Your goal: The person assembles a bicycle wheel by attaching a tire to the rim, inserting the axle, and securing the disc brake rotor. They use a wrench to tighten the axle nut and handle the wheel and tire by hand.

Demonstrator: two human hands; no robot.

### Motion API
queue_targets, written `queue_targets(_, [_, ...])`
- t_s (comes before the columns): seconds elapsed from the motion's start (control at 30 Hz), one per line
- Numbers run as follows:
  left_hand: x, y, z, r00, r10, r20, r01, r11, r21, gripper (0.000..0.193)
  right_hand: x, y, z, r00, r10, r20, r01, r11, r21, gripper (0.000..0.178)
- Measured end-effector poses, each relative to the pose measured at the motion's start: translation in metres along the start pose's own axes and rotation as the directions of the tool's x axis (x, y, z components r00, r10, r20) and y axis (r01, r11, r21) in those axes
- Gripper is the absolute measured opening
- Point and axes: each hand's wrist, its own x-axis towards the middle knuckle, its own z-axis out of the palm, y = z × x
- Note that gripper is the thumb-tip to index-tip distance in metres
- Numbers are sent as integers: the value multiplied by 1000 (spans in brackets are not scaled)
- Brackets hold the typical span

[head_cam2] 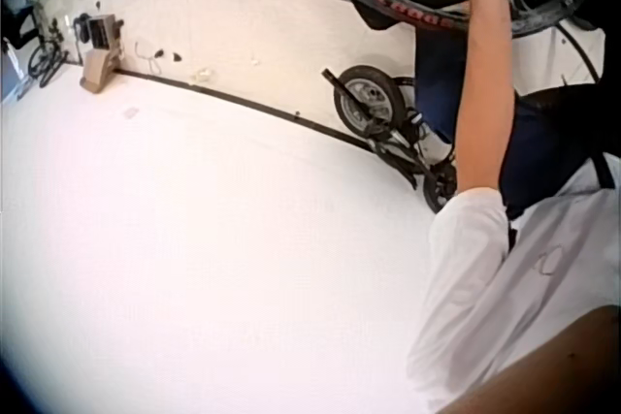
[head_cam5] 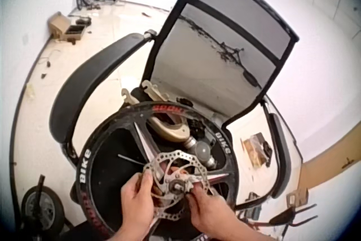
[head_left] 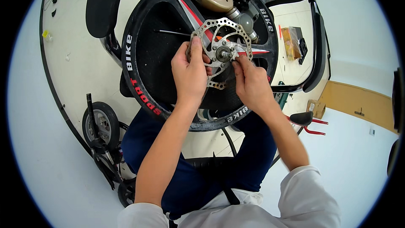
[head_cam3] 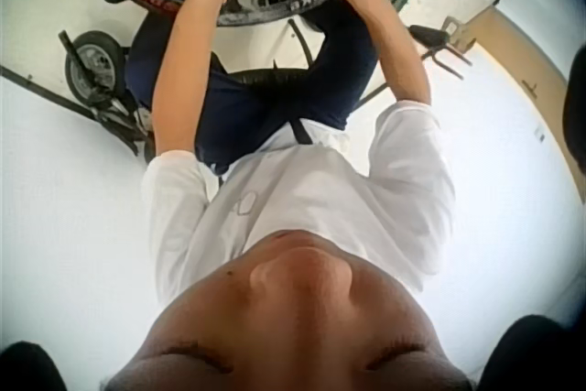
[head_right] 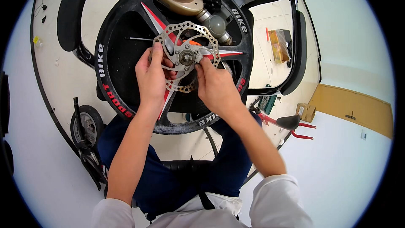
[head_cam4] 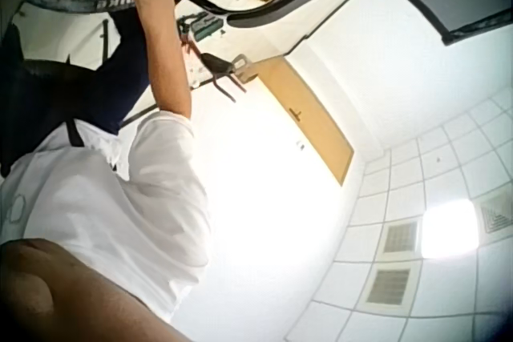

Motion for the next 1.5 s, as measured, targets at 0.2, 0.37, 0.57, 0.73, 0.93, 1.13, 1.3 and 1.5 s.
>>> queue_targets(0.2, [7, -13, 8, 909, 409, -82, -342, 843, 416, 33, -7, -3, 20, 975, -18, -220, 15, 1000, -16, 7])
queue_targets(0.37, [9, -8, 11, 845, 534, -44, -460, 765, 450, 25, 2, 19, -1, 979, -203, 0, 200, 966, -165, 12])
queue_targets(0.57, [9, -8, 11, 850, 526, -28, -458, 763, 456, 23, 11, 33, -8, 942, -309, 133, 333, 916, -224, 15])
queue_targets(0.73, [10, -11, 10, 847, 531, -19, -465, 758, 458, 25, 16, 46, -10, 886, -430, 173, 462, 850, -253, 19])
queue_targets(0.93, [10, -13, 11, 851, 524, -30, -443, 748, 494, 22, 26, 52, -16, 822, -528, 214, 567, 796, -213, 20])
queue_targets(1.13, [11, -17, 11, 858, 513, -26, -433, 751, 498, 24, 36, 61, -23, 751, -599, 276, 655, 726, -208, 19])
queue_targets(1.3, [13, -21, 11, 848, 529, -39, -445, 750, 490, 25, 45, 65, -26, 710, -630, 315, 698, 688, -198, 20])
queue_targets(1.5, [13, -18, 10, 864, 502, -38, -420, 761, 494, 26, 54, 71, -22, 666, -699, 259, 744, 644, -176, 17])
